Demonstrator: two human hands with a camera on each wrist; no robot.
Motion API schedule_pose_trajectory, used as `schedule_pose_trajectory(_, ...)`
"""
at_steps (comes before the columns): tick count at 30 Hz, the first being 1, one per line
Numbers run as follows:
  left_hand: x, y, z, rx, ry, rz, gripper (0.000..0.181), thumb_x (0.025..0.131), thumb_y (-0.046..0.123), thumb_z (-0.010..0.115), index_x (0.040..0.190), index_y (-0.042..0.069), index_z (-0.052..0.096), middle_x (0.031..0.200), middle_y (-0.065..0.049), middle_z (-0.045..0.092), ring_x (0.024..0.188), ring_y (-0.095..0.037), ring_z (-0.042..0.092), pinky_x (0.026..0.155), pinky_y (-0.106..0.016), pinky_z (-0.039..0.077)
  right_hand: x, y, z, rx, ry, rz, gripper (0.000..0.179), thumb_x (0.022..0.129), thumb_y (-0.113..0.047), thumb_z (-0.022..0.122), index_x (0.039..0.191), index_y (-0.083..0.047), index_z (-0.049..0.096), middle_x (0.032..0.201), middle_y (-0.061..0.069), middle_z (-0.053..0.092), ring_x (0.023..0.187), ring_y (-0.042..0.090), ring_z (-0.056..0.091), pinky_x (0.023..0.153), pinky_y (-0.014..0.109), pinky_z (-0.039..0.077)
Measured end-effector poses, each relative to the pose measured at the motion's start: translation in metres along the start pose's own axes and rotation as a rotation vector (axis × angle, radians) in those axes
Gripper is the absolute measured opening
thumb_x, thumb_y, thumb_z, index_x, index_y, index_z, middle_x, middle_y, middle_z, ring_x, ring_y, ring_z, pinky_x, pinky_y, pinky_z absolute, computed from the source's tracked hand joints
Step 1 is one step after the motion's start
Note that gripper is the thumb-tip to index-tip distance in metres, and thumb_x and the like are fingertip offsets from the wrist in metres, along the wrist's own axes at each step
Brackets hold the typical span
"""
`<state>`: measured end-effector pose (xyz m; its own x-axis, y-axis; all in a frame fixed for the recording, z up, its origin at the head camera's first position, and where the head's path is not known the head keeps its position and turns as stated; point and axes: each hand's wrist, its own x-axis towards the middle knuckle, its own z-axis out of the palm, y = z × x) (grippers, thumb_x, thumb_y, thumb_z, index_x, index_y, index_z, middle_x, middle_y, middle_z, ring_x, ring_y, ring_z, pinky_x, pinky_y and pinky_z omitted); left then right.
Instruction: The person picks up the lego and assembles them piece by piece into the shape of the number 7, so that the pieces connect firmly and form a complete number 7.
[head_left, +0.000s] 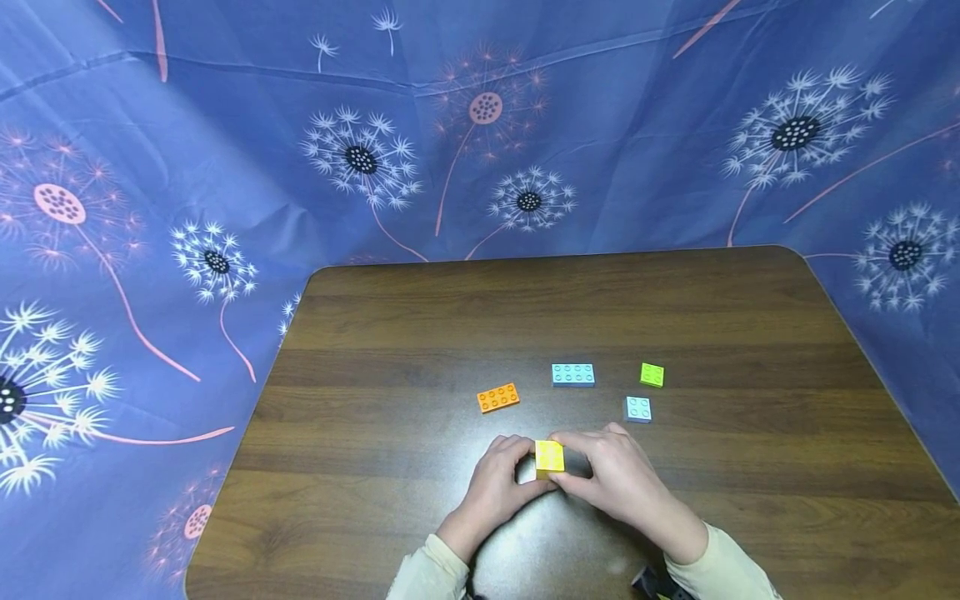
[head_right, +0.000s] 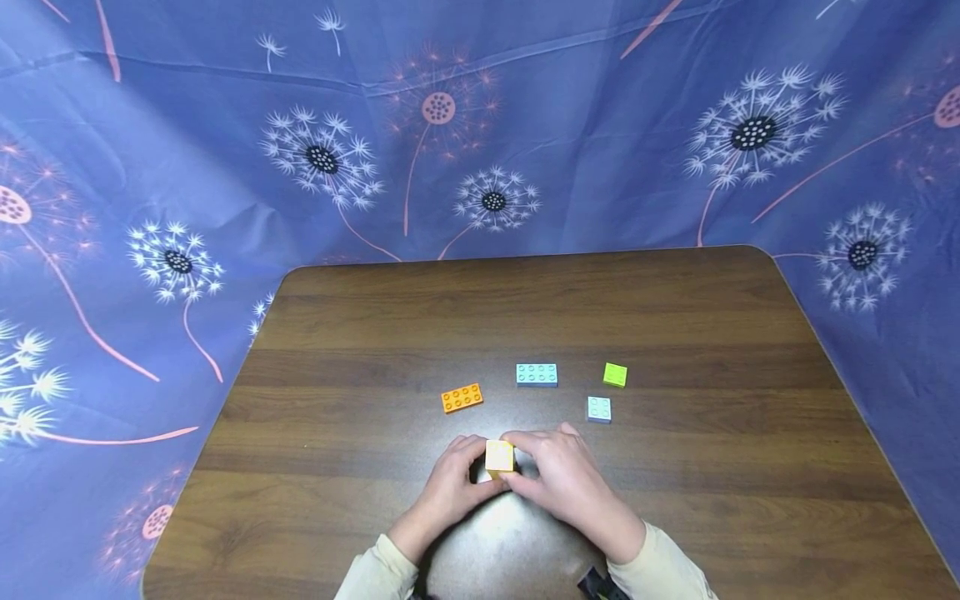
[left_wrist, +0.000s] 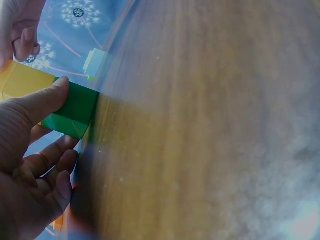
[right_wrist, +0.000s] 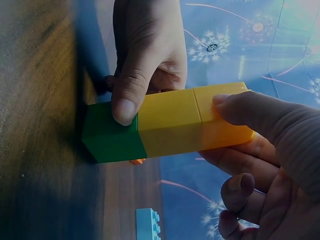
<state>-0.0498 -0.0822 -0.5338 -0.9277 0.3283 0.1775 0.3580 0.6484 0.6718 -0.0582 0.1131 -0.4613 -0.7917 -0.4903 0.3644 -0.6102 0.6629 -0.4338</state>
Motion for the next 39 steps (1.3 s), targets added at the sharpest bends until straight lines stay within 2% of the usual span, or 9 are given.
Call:
schedule_pose_trajectory(4,0.000,0.000,0.000,0.002,-0.007,-0.005,0.035,0.075,0.039,0.083,0.101,0.022,0.066,0.096,0.014,0.064,0.089,-0.005,0.052,0.075,-0.021,0.044,-0.001,0.001,0.001,-0.006,0.016,-0.009,0.040,0.063,-0.026,0.088,0.098,-0.015,0.073,0.089,-0.005,0.074,0.077,0.009,0.067,0.064,0.028,0.036)
schedule_pose_trajectory(12,0.000,0.001,0.000,0.014,-0.008,-0.004,0.035,0.076,0.039,0.082,0.101,0.021,0.065,0.096,0.014,0.063,0.088,-0.005,0.052,0.074,-0.021,0.044,0.001,0.002,-0.002,-0.002,-0.051,0.015,0.039,0.067,-0.027,0.087,0.101,-0.013,0.073,0.090,-0.004,0.074,0.080,0.011,0.068,0.066,0.031,0.040)
schedule_pose_trajectory(19,-0.001,0.002,0.000,0.023,0.000,-0.004,0.037,0.075,0.040,0.083,0.102,0.020,0.066,0.097,0.013,0.064,0.089,-0.005,0.053,0.075,-0.021,0.044,0.000,0.001,-0.002,-0.009,-0.051,0.019,0.040,0.067,-0.028,0.087,0.102,-0.013,0.073,0.093,-0.003,0.074,0.083,0.012,0.068,0.066,0.030,0.039)
schedule_pose_trajectory(27,-0.003,0.002,-0.003,-0.010,-0.019,-0.006,0.048,0.075,0.041,0.083,0.113,0.018,0.064,0.106,0.012,0.064,0.100,-0.006,0.054,0.085,-0.026,0.046,0.000,0.001,-0.003,-0.001,-0.057,0.016,0.039,0.068,-0.026,0.087,0.103,-0.013,0.073,0.093,-0.003,0.074,0.084,0.012,0.068,0.067,0.031,0.041)
schedule_pose_trajectory(39,-0.006,0.007,-0.011,-0.090,0.026,0.071,0.053,0.077,0.035,0.083,0.121,0.019,0.059,0.112,0.010,0.063,0.105,-0.010,0.055,0.090,-0.028,0.045,0.000,0.000,-0.004,0.001,-0.063,0.025,0.038,0.070,-0.028,0.086,0.102,-0.015,0.073,0.094,-0.005,0.074,0.084,0.011,0.068,0.065,0.029,0.038)
